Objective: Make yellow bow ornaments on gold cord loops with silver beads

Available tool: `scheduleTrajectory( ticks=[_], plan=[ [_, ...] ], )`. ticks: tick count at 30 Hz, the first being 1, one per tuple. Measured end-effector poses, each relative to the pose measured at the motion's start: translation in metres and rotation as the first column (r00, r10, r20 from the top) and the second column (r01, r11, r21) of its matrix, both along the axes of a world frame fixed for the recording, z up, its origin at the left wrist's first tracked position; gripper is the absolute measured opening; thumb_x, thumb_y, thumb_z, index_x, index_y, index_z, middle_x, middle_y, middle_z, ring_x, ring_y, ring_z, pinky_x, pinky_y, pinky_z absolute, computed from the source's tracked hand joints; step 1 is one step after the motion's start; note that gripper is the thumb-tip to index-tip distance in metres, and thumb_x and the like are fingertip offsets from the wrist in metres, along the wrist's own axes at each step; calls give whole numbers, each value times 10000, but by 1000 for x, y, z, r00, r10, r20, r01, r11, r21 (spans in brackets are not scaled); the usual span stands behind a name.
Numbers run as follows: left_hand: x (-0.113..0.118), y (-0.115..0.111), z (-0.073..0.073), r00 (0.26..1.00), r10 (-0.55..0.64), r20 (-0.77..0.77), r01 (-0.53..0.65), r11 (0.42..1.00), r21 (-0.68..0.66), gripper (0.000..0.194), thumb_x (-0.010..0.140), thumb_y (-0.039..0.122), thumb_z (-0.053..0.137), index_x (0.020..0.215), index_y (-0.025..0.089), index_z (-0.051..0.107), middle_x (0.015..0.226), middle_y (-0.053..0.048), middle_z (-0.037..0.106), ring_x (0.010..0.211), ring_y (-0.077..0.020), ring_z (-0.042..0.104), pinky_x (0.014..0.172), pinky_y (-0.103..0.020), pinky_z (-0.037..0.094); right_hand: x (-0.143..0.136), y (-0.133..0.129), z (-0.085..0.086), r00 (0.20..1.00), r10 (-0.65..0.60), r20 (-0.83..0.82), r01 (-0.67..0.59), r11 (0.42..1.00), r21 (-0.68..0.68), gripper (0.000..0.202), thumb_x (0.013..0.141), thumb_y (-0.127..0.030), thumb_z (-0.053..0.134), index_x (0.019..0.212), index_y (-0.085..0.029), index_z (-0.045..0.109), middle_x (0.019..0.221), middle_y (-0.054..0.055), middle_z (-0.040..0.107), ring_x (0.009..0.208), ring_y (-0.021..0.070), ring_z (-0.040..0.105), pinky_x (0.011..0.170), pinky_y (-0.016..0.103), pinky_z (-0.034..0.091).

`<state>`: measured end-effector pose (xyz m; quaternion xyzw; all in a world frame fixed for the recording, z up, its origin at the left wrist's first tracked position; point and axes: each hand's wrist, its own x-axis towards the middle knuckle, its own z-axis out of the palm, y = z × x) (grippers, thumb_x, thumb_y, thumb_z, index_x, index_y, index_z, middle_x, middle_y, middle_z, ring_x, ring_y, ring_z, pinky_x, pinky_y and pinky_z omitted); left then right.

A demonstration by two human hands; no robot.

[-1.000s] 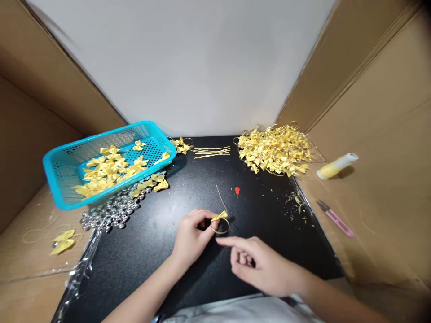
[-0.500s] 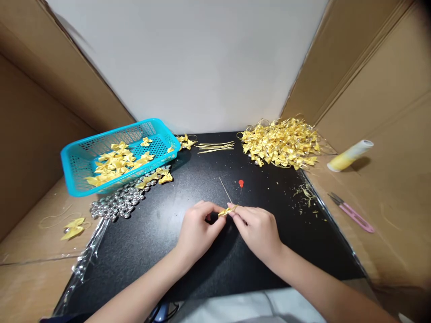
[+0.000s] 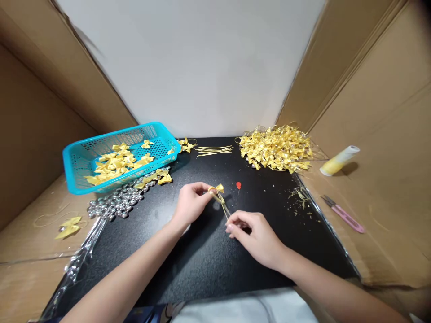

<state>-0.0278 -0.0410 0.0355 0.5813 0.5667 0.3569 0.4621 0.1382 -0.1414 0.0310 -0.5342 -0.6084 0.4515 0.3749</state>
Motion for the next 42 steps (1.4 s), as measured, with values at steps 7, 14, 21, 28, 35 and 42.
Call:
scheduleTrajectory(
  ticks=[7,14,21,28,35,42],
  plan=[
    [0,21,0,957,97,273,-59,988,-143,218,555,318,805,639,136,720,566,6,632,525,-91,464,539,-226,322,18,-4,-19,925,-304,-228,291,953,-86,300,782,-458,711,788,-162,756,833,104,775,792,233,738,752,340,594],
    [6,24,2,885,82,458,59,957,-285,284,559,352,800,710,135,697,667,-5,632,590,-94,536,556,-205,394,33,9,-26,648,-584,-489,492,811,-316,354,639,-449,844,826,-155,776,903,113,781,891,232,746,845,351,609],
    [15,19,5,759,51,649,264,887,-379,227,603,254,816,745,145,675,762,-22,679,669,-115,626,551,-190,449,65,36,-30,371,-618,-693,515,758,-401,274,615,-287,891,806,-180,725,874,53,775,878,169,745,800,238,622],
    [22,17,8,649,-26,760,415,849,-326,195,642,241,809,752,145,679,796,-35,695,667,-124,635,500,-190,479,79,57,-21,370,-507,-778,434,835,-338,240,710,-241,827,900,-242,681,790,-55,736,769,83,725,825,199,607],
    [17,16,17,550,-28,835,503,808,-305,254,608,284,853,733,155,674,784,-36,712,592,-111,629,430,-170,486,78,61,-20,452,-427,-783,130,900,-416,390,672,-217,849,1025,-189,687,752,-42,731,736,96,729,842,239,600],
    [11,5,22,450,-130,884,673,700,-239,259,609,289,872,712,160,673,784,-32,721,622,-137,665,459,-207,570,78,82,-27,628,-396,-670,-16,854,-520,258,606,-184,880,751,-160,669,700,-13,743,653,94,727,706,180,578]
  ],
)
